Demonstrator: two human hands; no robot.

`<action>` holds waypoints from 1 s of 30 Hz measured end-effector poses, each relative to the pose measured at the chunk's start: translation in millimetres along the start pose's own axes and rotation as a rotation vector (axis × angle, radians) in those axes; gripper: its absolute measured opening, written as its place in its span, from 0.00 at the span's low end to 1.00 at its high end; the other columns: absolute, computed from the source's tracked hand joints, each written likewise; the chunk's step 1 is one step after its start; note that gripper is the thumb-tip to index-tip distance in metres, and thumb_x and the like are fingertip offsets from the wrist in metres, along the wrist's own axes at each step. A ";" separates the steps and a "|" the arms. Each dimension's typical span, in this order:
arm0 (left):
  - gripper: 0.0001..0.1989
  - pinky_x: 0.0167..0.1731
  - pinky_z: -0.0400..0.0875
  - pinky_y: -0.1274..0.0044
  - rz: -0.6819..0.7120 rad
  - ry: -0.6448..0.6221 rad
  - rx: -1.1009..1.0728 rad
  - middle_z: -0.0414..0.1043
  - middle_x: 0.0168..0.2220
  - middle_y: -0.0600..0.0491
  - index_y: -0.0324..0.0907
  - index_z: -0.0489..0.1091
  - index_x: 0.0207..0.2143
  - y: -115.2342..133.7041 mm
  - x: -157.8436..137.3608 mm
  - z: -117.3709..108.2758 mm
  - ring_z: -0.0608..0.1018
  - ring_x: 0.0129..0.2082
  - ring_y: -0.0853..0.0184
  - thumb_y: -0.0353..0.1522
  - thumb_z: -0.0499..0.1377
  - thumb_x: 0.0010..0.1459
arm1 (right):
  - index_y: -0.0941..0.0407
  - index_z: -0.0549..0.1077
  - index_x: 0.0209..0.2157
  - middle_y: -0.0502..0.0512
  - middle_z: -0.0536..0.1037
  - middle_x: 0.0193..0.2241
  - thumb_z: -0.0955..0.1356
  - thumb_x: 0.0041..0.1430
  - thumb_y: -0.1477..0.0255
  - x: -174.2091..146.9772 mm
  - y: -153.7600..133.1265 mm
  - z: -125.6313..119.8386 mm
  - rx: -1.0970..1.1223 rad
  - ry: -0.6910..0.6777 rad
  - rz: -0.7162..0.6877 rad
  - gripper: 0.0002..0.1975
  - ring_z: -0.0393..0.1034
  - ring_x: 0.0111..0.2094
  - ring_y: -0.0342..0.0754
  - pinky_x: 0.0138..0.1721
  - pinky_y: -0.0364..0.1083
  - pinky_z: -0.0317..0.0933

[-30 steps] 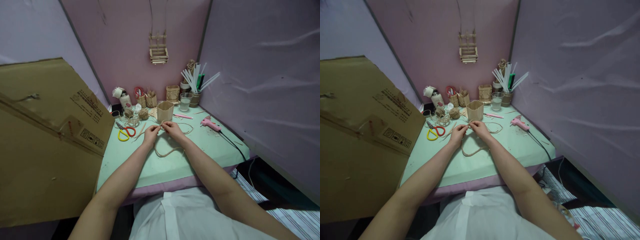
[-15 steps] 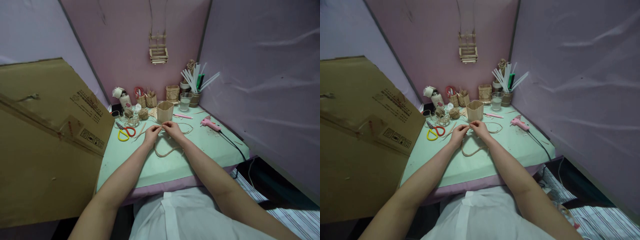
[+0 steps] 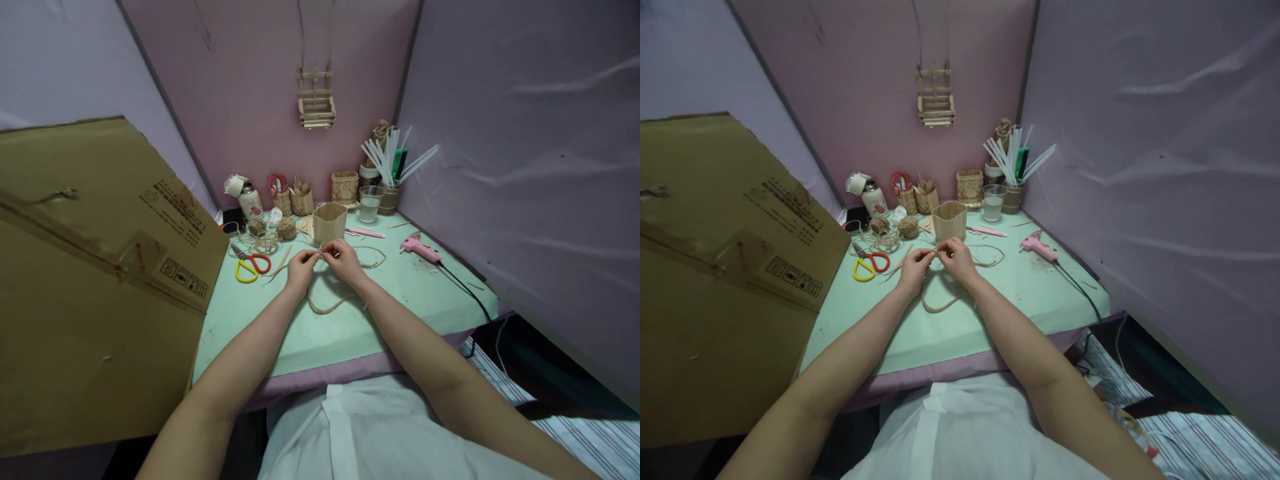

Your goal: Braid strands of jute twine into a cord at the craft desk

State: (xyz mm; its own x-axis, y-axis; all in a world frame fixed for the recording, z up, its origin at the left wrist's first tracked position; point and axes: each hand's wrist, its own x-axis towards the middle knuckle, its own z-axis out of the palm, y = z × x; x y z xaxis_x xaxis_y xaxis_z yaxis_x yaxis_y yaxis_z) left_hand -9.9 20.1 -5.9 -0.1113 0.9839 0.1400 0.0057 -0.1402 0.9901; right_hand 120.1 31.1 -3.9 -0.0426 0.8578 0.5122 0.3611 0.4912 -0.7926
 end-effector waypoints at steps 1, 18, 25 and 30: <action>0.08 0.30 0.63 0.78 0.003 0.000 0.002 0.70 0.24 0.55 0.39 0.72 0.28 0.7 -0.4 0.1 0.69 0.27 0.70 0.34 0.61 0.44 | 0.55 0.71 0.26 0.52 0.69 0.28 0.65 0.50 0.71 -0.3 -0.1 0.3 -0.010 -0.002 0.003 0.04 0.63 0.29 0.44 0.33 0.44 0.59; 0.09 0.24 0.60 0.80 -0.067 -0.013 -0.075 0.68 0.23 0.55 0.39 0.71 0.26 -3.9 1.3 -0.5 0.68 0.25 0.73 0.37 0.61 0.45 | 0.56 0.72 0.23 0.51 0.69 0.25 0.66 0.49 0.69 -0.1 0.4 2.6 0.032 0.001 0.038 0.06 0.62 0.27 0.43 0.32 0.44 0.58; 0.06 0.15 0.54 0.85 -0.453 -0.251 -0.446 0.59 0.19 0.57 0.38 0.66 0.24 -1.7 7.2 -4.8 0.61 0.17 0.78 0.30 0.61 0.44 | 0.55 0.71 0.25 0.51 0.69 0.28 0.65 0.51 0.70 -3.3 -3.3 3.2 0.099 -0.083 -0.016 0.05 0.63 0.29 0.43 0.33 0.44 0.58; 0.08 0.15 0.54 0.85 -0.394 -0.227 -0.411 0.59 0.19 0.57 0.38 0.65 0.25 -3.7 6.3 -4.6 0.62 0.18 0.78 0.32 0.62 0.44 | 0.55 0.70 0.26 0.51 0.69 0.28 0.65 0.51 0.70 -3.6 -2.1 3.8 0.089 -0.090 -0.011 0.05 0.63 0.30 0.43 0.34 0.43 0.58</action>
State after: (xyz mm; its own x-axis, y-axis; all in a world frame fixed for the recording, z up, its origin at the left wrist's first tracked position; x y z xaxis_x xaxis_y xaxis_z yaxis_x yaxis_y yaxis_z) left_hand -15.2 26.2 -8.7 0.1883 0.9630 -0.1927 -0.3817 0.2526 0.8891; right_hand 116.0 27.6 -5.3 -0.1314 0.8604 0.4924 0.2763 0.5088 -0.8154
